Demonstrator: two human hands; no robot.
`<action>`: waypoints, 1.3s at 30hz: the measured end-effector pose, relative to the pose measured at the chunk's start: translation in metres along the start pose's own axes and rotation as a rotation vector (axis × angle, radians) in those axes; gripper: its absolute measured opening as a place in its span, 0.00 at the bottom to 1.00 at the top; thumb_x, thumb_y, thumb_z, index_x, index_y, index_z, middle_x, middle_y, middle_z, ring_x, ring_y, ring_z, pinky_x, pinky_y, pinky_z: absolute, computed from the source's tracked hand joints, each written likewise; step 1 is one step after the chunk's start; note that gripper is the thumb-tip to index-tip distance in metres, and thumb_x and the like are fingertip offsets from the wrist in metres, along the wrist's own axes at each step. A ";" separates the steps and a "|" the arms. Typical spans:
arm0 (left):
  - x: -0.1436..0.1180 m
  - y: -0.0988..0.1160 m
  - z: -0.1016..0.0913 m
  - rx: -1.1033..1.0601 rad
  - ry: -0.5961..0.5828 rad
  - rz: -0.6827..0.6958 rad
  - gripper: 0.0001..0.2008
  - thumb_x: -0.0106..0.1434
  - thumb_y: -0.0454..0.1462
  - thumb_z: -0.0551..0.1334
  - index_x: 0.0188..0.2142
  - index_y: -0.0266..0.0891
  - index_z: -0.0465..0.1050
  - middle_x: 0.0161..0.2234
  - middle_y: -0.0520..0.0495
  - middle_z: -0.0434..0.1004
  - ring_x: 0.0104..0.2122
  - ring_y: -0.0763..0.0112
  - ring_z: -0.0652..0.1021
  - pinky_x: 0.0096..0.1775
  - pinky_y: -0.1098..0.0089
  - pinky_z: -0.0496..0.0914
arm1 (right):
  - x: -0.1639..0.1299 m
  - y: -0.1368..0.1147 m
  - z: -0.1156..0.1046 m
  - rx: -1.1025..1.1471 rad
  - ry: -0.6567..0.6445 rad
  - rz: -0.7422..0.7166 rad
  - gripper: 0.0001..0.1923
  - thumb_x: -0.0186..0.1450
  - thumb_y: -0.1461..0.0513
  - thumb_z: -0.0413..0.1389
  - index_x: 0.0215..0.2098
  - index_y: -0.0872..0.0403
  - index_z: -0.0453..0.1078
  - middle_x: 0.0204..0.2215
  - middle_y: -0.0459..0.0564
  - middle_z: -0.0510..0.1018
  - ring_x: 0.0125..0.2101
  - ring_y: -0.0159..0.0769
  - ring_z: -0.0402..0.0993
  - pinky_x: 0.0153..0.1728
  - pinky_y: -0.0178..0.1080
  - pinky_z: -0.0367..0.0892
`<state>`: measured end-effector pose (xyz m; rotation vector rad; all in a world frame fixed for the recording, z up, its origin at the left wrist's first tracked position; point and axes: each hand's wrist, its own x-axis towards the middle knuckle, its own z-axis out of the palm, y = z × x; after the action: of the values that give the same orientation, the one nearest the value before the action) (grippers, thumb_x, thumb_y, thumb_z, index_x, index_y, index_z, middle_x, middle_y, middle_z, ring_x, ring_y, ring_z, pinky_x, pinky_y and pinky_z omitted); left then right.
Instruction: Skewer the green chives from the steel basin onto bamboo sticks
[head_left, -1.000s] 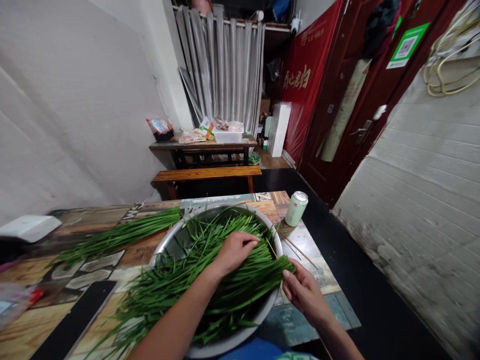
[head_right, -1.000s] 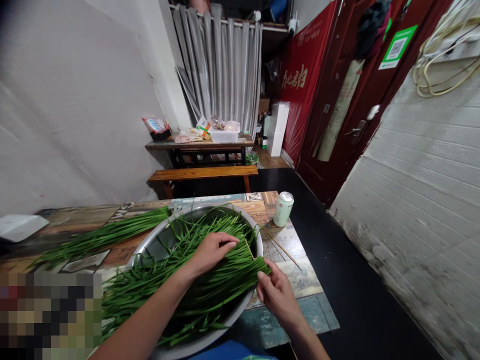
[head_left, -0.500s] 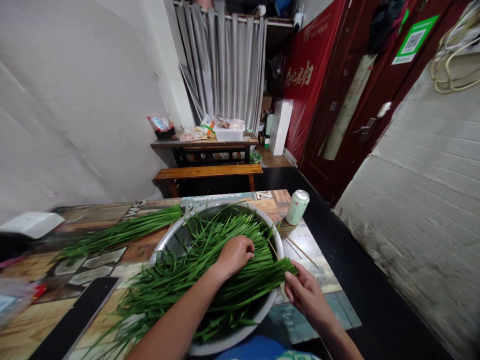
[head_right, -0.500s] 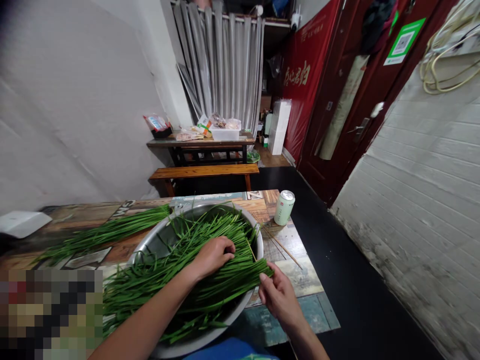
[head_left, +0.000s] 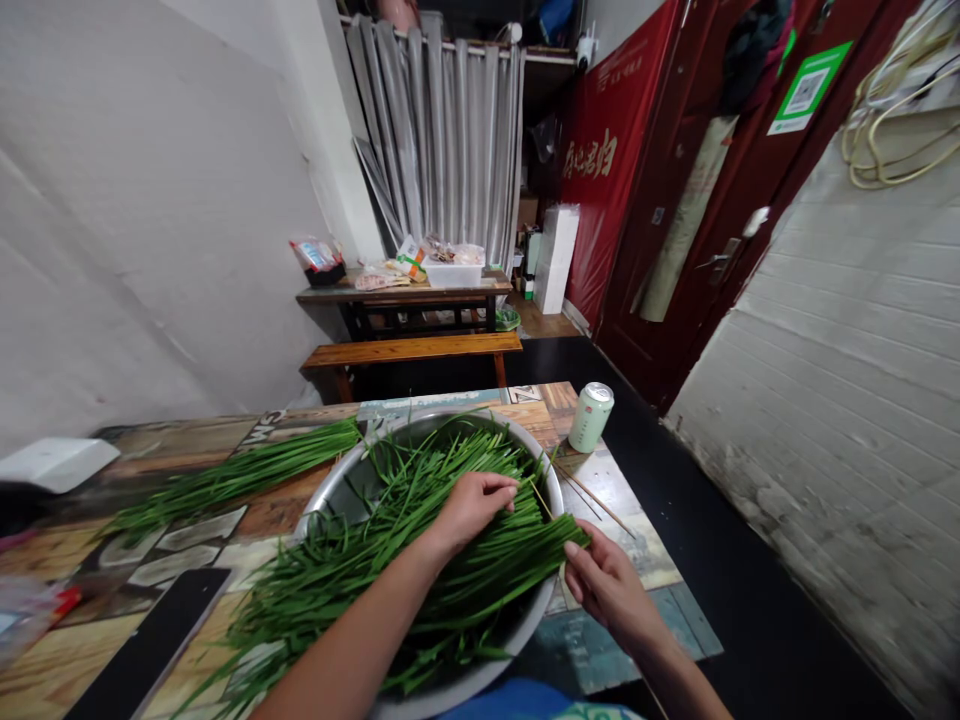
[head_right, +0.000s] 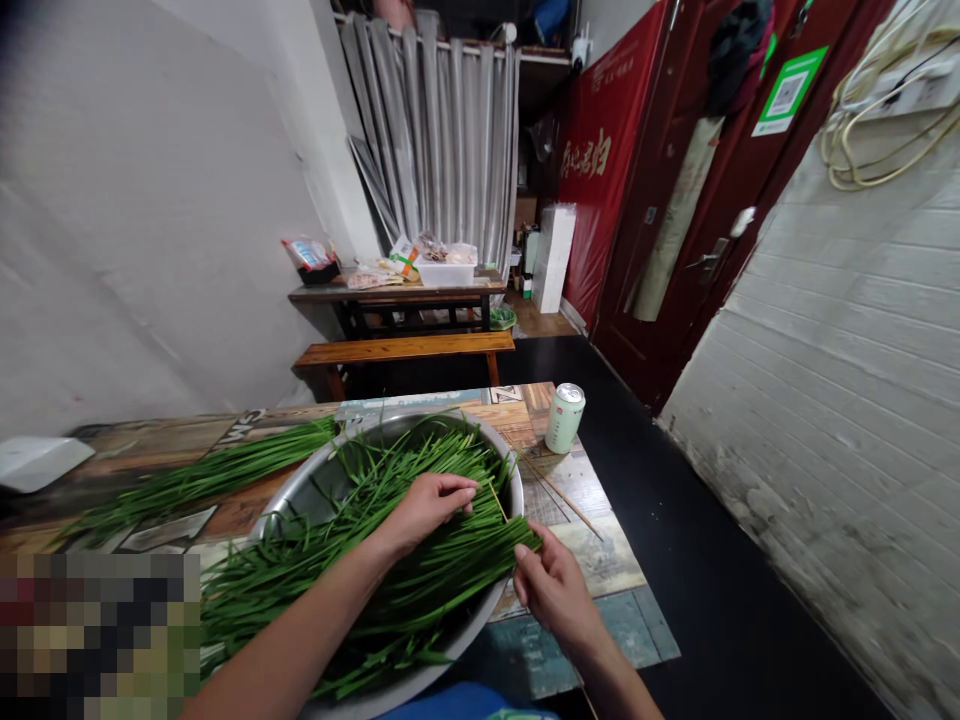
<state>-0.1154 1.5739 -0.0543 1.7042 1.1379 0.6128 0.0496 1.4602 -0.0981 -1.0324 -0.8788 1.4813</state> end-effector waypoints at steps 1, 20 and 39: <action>0.000 0.000 0.000 0.005 0.016 0.005 0.18 0.53 0.43 0.58 0.36 0.32 0.76 0.24 0.46 0.77 0.24 0.71 0.71 0.28 0.73 0.64 | 0.000 0.000 0.000 -0.002 0.001 0.002 0.25 0.58 0.50 0.55 0.45 0.57 0.57 0.09 0.34 0.62 0.07 0.18 0.42 0.08 0.26 0.37; 0.002 -0.005 0.010 0.032 0.082 0.037 0.17 0.53 0.41 0.58 0.40 0.36 0.76 0.26 0.47 0.79 0.28 0.67 0.75 0.35 0.70 0.67 | 0.003 0.008 -0.003 0.025 -0.011 -0.022 0.21 0.60 0.52 0.54 0.44 0.56 0.58 0.10 0.33 0.61 0.08 0.19 0.43 0.09 0.25 0.37; 0.000 -0.004 0.009 0.035 0.116 0.086 0.15 0.54 0.38 0.58 0.39 0.35 0.77 0.32 0.45 0.80 0.35 0.65 0.77 0.41 0.68 0.68 | 0.004 0.005 0.002 0.043 0.001 -0.032 0.21 0.59 0.53 0.55 0.43 0.57 0.59 0.09 0.33 0.59 0.10 0.19 0.45 0.10 0.25 0.38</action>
<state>-0.1102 1.5708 -0.0618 1.7741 1.1666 0.7570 0.0458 1.4635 -0.1023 -0.9830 -0.8555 1.4666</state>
